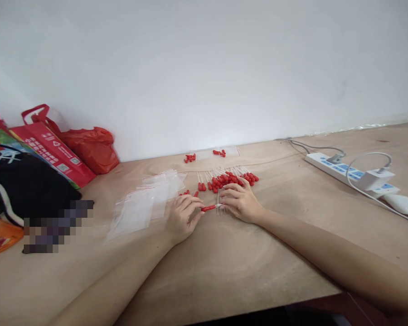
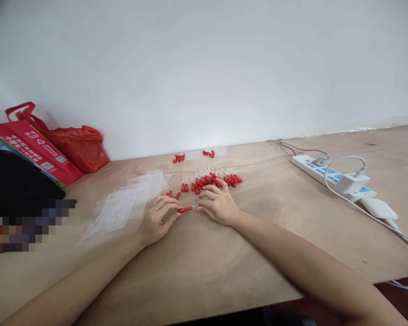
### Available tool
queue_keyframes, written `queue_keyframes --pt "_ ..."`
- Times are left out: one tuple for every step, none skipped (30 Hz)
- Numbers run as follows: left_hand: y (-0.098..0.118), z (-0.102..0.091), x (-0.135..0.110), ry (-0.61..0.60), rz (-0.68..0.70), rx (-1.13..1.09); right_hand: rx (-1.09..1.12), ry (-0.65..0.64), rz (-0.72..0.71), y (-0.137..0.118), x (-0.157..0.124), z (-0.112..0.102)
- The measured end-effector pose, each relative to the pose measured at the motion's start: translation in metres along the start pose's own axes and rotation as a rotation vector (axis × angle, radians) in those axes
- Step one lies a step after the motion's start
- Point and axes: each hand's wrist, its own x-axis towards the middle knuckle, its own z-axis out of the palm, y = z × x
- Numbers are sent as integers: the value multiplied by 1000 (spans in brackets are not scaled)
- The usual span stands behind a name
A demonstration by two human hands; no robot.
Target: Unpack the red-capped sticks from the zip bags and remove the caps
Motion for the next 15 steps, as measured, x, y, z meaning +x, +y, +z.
queue_keyframes --pt "1 1 1 -3 -2 -13 7 3 -8 -1 1 -1" --pt "2 3 2 -9 -1 -26 10 6 -17 -3 1 -2" --pt "2 5 3 -16 8 -39 8 8 -27 -5 2 -3" --pt "2 8 3 -21 23 -50 3 9 -37 -7 2 -4" --pt "2 10 4 -23 41 -57 -5 12 -46 -8 3 -5" --pt "2 13 3 -19 60 -61 -14 16 -55 -10 3 -5" --pt "2 15 3 -8 76 -60 -23 20 -64 -11 3 -6" --pt "1 16 2 7 85 -57 -32 23 -74 -12 2 -6" --pt "1 17 2 21 90 -51 -40 24 -83 -13 2 -6" --pt "0 17 1 33 93 -45 -47 23 -92 -13 1 -7" --pt "0 17 0 38 98 -40 -52 19 -98 -13 1 -7" --pt "0 16 -1 41 104 -36 -56 15 -103 -13 0 -7" --pt "0 15 -2 41 109 -33 -59 12 -105 -12 0 -7" --pt "1 14 -2 42 115 -33 -60 9 -106 -12 0 -7" --pt "1 13 -2 42 120 -35 -61 7 -107 -12 0 -8"
